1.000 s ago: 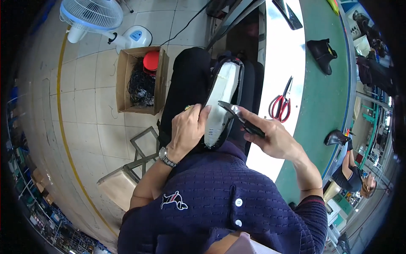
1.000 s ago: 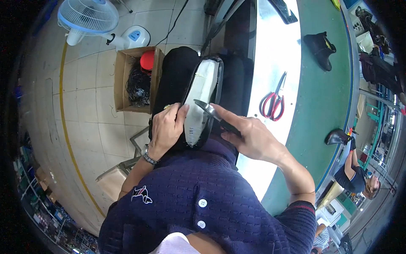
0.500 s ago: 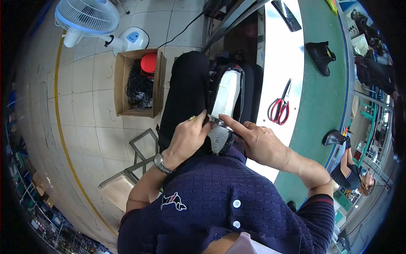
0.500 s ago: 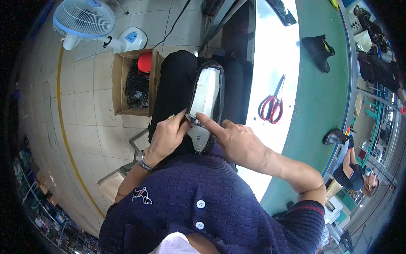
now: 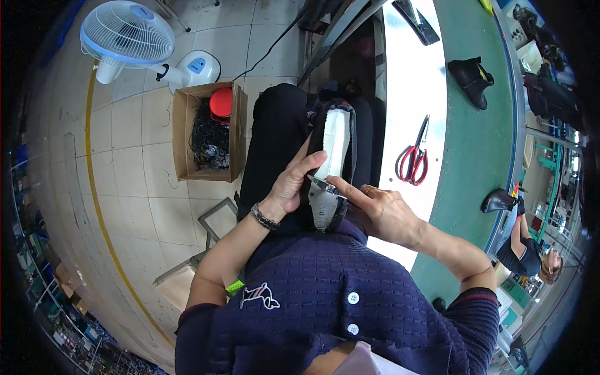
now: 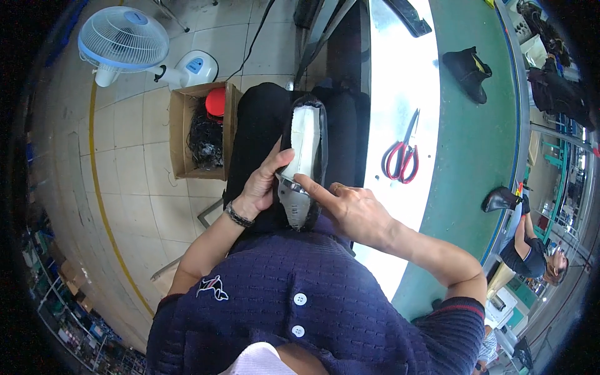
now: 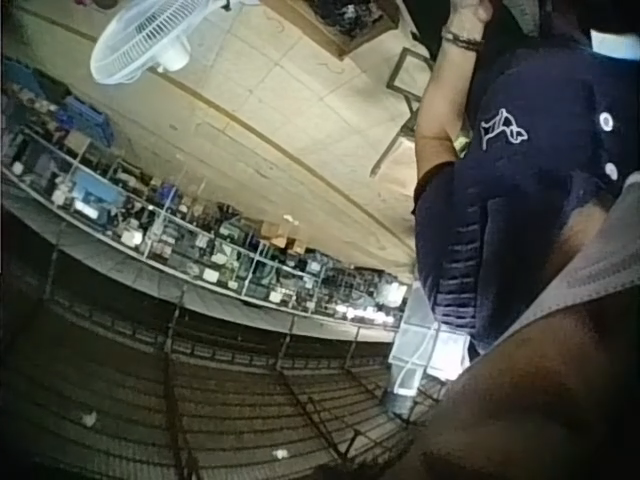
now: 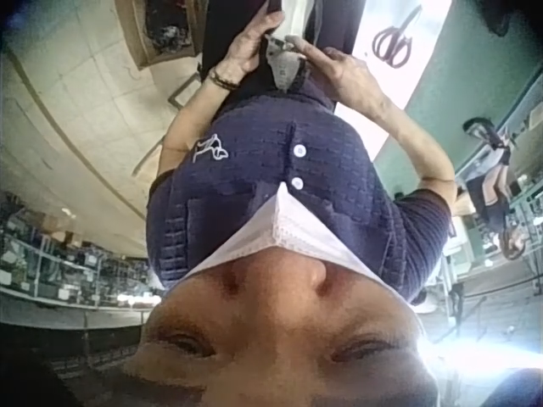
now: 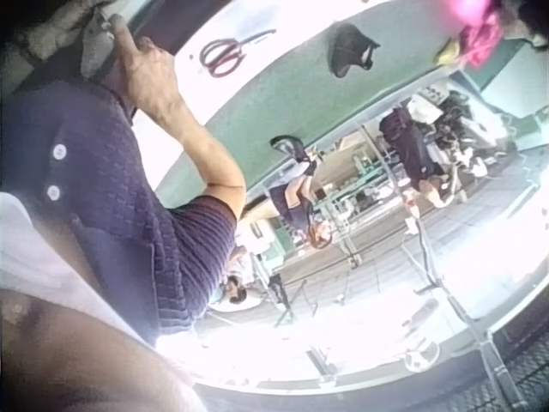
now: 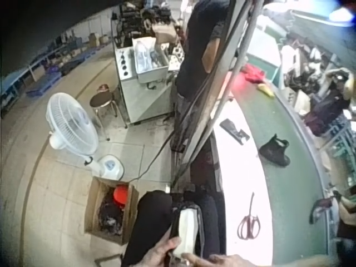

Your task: The recorder is performing assembly and quality control tasks on shoes in a manufacturing environment.

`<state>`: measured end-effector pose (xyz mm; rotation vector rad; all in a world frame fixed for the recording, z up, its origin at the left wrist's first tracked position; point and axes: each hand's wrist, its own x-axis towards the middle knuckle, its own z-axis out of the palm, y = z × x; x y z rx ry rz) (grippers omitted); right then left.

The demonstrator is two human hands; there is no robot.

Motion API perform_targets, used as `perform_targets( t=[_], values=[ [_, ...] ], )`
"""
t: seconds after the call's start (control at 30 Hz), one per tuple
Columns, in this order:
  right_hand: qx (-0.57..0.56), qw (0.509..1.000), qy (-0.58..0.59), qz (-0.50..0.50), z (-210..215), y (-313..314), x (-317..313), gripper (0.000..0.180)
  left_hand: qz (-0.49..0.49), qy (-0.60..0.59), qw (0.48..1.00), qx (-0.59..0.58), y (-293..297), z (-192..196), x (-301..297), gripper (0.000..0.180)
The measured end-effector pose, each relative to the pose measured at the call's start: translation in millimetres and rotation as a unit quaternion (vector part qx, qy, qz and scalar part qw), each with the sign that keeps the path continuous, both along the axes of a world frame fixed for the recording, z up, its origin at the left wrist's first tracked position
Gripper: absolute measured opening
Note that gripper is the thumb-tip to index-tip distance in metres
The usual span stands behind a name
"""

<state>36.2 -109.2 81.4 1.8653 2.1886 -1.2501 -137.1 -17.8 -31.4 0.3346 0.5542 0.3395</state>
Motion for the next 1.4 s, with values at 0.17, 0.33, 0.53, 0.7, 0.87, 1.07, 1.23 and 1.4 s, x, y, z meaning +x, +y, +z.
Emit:
perform_targets(
  t=[0.17,0.33,0.53,0.7,0.87,1.07,1.23,1.4],
  values=[
    [-0.113,0.981,-0.098,0.127,42,49,14,0.062,0.001,0.055,0.997,0.057,-1,-11,0,0.077],
    [0.196,0.977,-0.047,0.073,45,76,16,0.065,-0.065,0.050,0.995,0.050,6,-9,-7,0.078],
    [0.088,0.969,-0.196,0.120,17,90,24,0.062,-0.047,0.066,0.989,0.122,17,-2,-9,0.081],
    [0.033,0.987,-0.153,0.049,-8,78,23,0.066,-0.056,0.068,0.994,0.072,17,3,-8,0.083],
    [0.072,0.975,-0.180,0.111,14,80,17,0.069,-0.057,0.084,0.994,0.051,21,8,-12,0.077],
    [0.014,0.976,-0.191,0.104,8,72,9,0.062,-0.084,0.071,0.993,0.050,20,1,-16,0.079],
    [0.145,0.985,-0.075,0.061,0,54,7,0.060,-0.121,0.062,0.988,0.068,22,-2,-21,0.094],
    [0.044,0.983,-0.146,0.097,10,55,-3,0.063,-0.148,0.055,0.987,0.037,22,-4,-27,0.094]
  ],
)
